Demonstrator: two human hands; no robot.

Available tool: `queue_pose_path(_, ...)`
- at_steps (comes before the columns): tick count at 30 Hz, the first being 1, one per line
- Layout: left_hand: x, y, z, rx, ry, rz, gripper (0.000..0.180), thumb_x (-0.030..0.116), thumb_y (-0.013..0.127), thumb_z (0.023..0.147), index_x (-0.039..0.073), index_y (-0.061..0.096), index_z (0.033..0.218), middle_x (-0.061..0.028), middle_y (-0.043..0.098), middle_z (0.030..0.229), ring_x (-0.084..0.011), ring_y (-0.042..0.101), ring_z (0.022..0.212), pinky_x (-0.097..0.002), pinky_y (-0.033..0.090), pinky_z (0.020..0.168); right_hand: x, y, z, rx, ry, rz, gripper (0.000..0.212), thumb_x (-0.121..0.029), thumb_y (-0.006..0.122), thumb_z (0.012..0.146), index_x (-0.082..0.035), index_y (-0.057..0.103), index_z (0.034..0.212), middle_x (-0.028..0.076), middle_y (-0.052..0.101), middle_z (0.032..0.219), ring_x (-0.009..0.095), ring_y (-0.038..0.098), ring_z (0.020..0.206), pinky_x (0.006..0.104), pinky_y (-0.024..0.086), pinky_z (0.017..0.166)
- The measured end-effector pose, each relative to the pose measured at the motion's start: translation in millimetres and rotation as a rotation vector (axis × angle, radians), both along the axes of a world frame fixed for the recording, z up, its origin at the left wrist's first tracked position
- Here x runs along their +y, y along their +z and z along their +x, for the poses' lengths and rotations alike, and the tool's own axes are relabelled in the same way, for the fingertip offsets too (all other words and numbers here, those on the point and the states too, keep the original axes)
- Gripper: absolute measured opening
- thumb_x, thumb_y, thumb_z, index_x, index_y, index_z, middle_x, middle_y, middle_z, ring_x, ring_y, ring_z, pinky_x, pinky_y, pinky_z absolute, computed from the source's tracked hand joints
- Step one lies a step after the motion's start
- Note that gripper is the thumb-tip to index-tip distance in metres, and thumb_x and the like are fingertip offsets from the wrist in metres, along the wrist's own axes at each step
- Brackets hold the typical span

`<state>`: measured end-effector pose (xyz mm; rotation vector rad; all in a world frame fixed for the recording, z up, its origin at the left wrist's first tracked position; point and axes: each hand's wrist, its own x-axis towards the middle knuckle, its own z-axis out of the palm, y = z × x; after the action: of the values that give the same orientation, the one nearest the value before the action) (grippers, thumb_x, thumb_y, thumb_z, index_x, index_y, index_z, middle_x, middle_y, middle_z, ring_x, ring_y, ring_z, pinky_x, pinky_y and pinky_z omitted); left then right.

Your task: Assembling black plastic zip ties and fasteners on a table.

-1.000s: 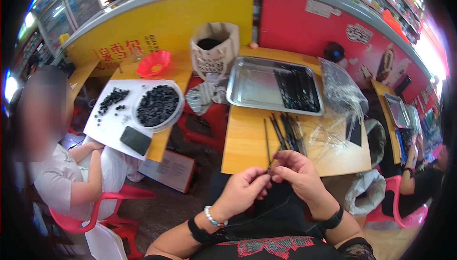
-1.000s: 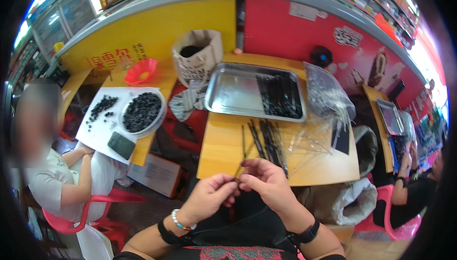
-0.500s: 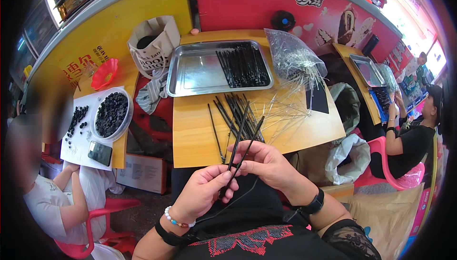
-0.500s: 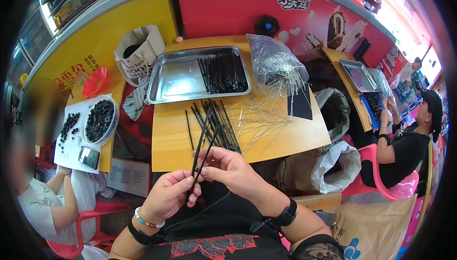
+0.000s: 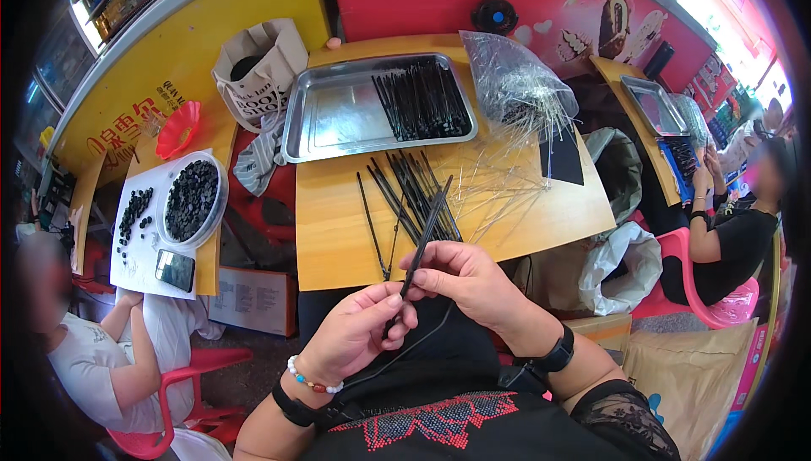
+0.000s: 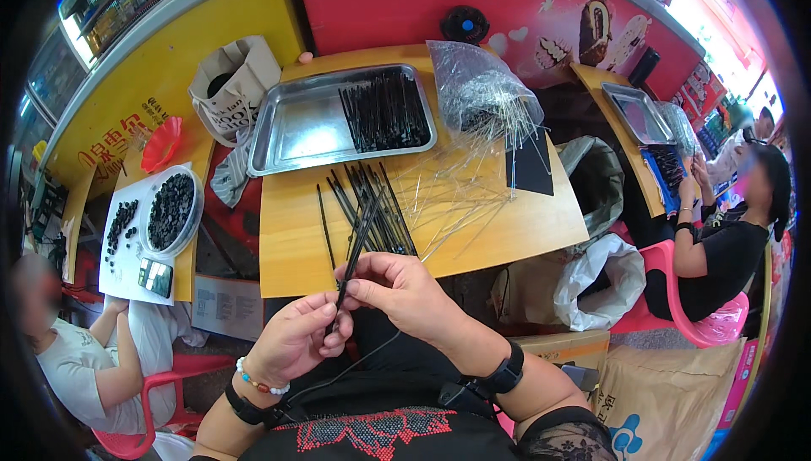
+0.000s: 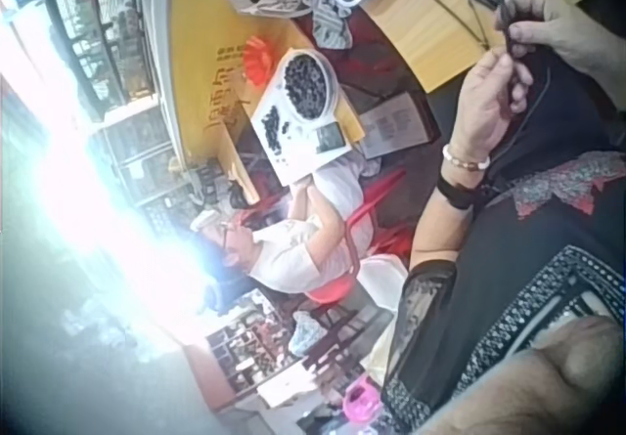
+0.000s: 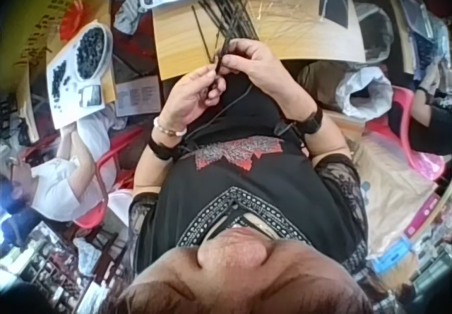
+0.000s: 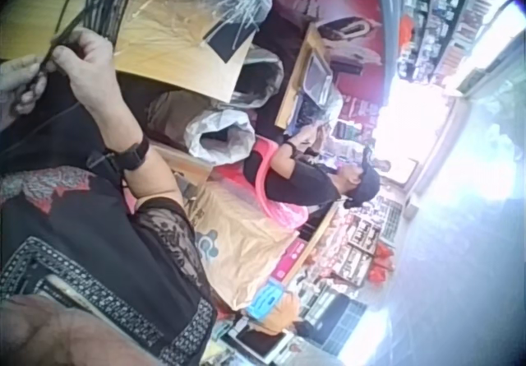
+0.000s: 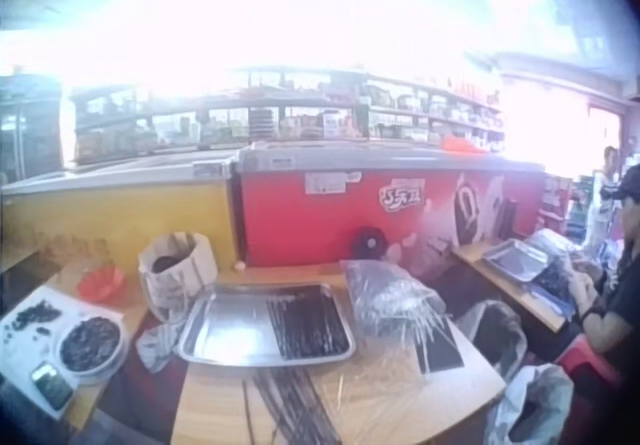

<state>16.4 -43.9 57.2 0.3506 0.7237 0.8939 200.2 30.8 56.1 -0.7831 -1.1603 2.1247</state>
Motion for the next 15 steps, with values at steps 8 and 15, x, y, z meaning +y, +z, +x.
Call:
queue_pose_path(8, -3.2, -3.4, 2.4, 0.265, 0.060, 0.112, 0.018, 0.010, 0.051, 0.094, 0.002, 0.056, 0.109, -0.0068, 0.062, 0.093, -0.0100, 0.056, 0.072, -0.0210, 0.044, 0.062, -4.9, 6.0, -3.3, -0.038, -0.055, 0.066, 0.021, -0.006, 0.060, 0.088, 0.004, 0.060, 0.107, 0.005, 0.065, 0.091, 0.010, 0.062, 0.083, 0.0234, 0.051, 0.075)
queue_pose_path(15, -3.1, 0.8, -5.7, 0.280, 0.071, -0.008, 0.032, 0.022, 0.045, 0.098, 0.000, 0.055, 0.118, -0.0105, 0.063, 0.102, -0.0197, 0.064, 0.091, -0.0279, 0.053, 0.066, 0.6, -1.0, -0.8, -0.176, -0.195, 0.086, 0.020, -0.010, 0.061, 0.088, 0.001, 0.062, 0.105, -0.001, 0.060, 0.080, 0.006, 0.054, 0.070, 0.0199, 0.044, 0.066)
